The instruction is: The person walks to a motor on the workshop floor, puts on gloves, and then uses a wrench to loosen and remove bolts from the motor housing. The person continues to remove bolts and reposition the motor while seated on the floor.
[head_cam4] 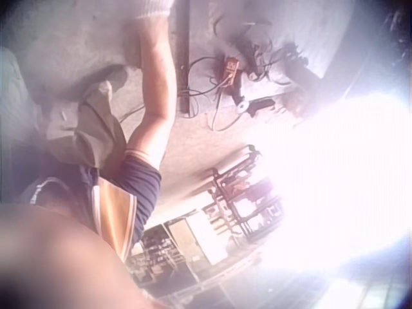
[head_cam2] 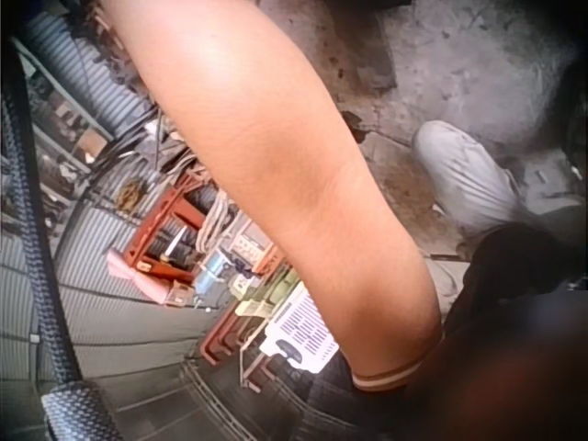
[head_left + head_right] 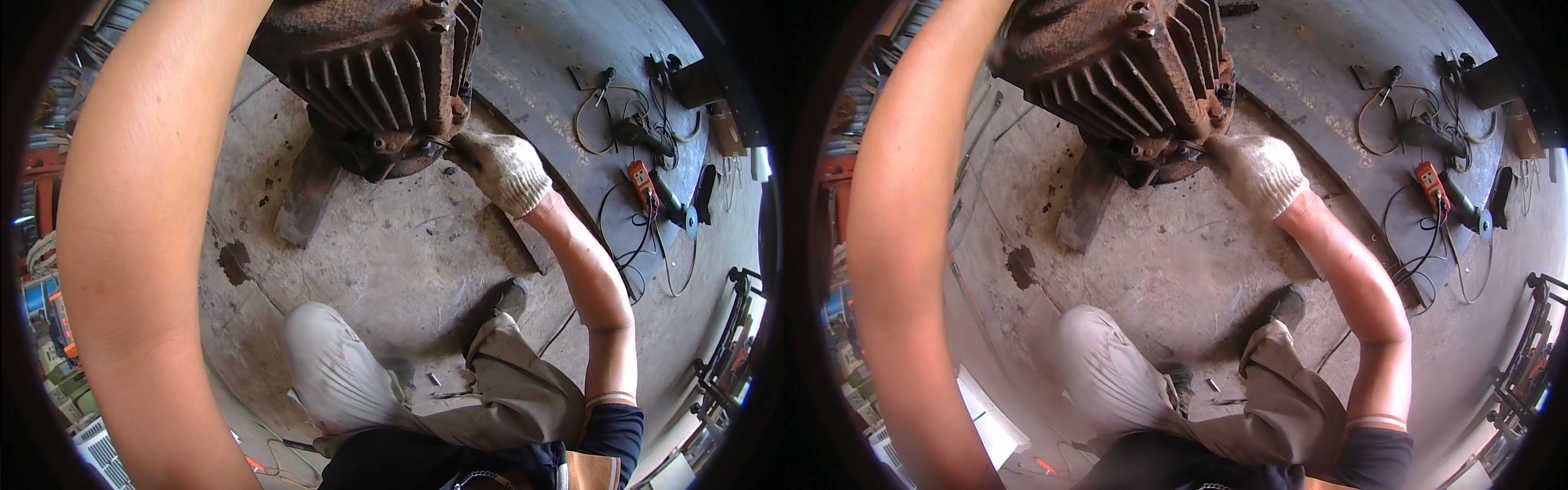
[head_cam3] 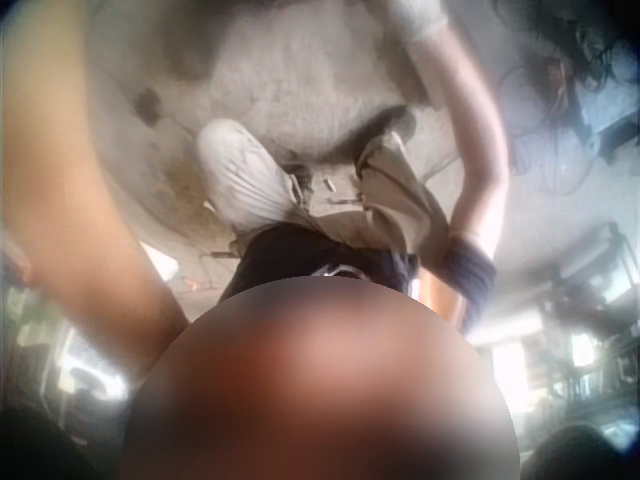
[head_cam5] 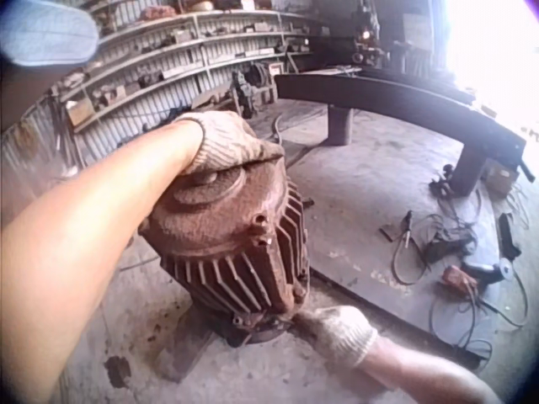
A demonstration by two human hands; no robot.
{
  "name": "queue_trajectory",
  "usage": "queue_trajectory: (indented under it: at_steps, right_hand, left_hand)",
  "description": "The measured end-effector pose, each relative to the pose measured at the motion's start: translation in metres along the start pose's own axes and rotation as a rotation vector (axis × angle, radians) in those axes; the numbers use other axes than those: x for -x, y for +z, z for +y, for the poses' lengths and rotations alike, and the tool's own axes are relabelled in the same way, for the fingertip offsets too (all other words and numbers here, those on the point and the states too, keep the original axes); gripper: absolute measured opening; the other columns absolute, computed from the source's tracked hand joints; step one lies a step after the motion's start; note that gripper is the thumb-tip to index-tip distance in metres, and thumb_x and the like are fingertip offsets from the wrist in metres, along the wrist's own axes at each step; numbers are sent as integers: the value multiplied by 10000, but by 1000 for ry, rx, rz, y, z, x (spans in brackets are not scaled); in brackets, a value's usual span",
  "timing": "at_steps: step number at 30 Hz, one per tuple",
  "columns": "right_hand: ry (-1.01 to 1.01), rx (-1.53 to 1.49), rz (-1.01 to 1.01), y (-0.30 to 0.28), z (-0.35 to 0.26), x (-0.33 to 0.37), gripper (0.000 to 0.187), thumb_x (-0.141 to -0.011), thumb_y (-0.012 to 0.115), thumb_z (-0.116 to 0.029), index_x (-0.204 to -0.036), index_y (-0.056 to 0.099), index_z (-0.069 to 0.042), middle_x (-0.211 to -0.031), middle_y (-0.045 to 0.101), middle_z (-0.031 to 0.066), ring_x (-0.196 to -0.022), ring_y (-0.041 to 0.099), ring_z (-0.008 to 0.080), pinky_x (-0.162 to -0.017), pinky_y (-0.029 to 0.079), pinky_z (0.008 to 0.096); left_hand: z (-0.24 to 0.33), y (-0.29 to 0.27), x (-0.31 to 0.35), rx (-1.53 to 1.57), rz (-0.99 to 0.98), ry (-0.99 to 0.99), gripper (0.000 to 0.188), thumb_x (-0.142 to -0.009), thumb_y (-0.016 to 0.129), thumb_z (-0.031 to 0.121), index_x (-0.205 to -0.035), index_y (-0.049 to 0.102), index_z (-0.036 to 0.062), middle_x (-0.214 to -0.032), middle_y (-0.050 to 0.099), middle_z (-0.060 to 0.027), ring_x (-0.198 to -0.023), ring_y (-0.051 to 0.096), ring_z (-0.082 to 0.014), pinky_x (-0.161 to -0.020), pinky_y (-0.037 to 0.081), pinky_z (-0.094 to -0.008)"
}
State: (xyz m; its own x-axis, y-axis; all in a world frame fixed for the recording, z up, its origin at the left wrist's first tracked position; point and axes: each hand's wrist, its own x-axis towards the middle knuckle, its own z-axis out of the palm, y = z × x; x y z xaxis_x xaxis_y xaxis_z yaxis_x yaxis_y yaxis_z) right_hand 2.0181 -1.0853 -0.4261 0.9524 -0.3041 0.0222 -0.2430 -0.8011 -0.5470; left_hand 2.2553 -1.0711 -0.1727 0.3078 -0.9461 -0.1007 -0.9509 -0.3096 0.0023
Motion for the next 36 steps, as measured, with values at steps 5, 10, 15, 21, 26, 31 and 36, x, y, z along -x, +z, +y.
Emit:
queue_trajectory:
  at_steps: [5, 10, 15, 21, 26, 31, 36]
  right_hand:
    - [-131, 91, 7, -8, 5, -7, 255, -954, 641, -157, -1196, 696, -99, -960, 727, 167, -899, 710, 361, -797, 580, 431]
    - [-233, 228, -32, -21, 11, -18, 319, -927, 624, -60, -1234, 695, -106, -952, 736, 134, -853, 725, 312, -759, 601, 401]
    - [-330, 280, 36, -17, 15, -27, 342, -956, 595, -86, -1290, 670, -80, -897, 747, 138, -801, 737, 270, -684, 617, 364]
    - [129, 10, -110, 7, -22, -3, 269, -1022, 581, -250, -1159, 680, -41, -812, 727, 168, -786, 743, 295, -672, 596, 409]
    - [278, -432, -172, 12, -35, 6, 286, -1033, 576, -270, -1165, 673, -35, -780, 702, 142, -697, 713, 250, -591, 564, 366]
    - [-82, 228, -14, -14, 2, -12, 212, -955, 588, -107, -1147, 679, -93, -841, 697, 136, -767, 713, 302, -694, 597, 429]
    - [-268, 358, 169, -13, 19, -25, 137, -893, 643, -88, -1005, 720, -104, -829, 696, 152, -759, 695, 349, -657, 574, 421]
  left_hand:
    - [-2, -1, 2, 42, -13, -39, 605, -994, 530, 587, -1307, 701, 97, -1404, 632, -161, -1306, 582, -318, -1103, 422, -378]
    - [-5, 2, -2, -13, 8, 30, 618, -986, 534, 606, -1319, 695, 110, -1418, 623, -155, -1322, 573, -315, -1108, 420, -376]
    - [-9, 2, -1, 9, 13, 65, 642, -987, 527, 620, -1331, 683, 101, -1421, 622, -152, -1326, 571, -316, -1111, 418, -372]
    - [-5, 1, -3, 12, 16, -1, 654, -977, 555, 615, -1321, 685, 74, -1419, 623, -159, -1315, 580, -323, -1100, 426, -372]
    - [-5, -2, 0, 53, -38, -49, 661, -972, 550, 625, -1318, 689, 79, -1410, 629, -161, -1309, 586, -318, -1090, 429, -371]
    - [-5, -3, 2, 26, 4, 29, 654, -971, 546, 624, -1317, 691, 88, -1403, 635, -160, -1309, 584, -323, -1098, 421, -367]
    - [-8, -2, 3, 21, 15, 45, 662, -970, 540, 632, -1327, 685, 94, -1410, 628, -164, -1309, 583, -330, -1103, 418, -369]
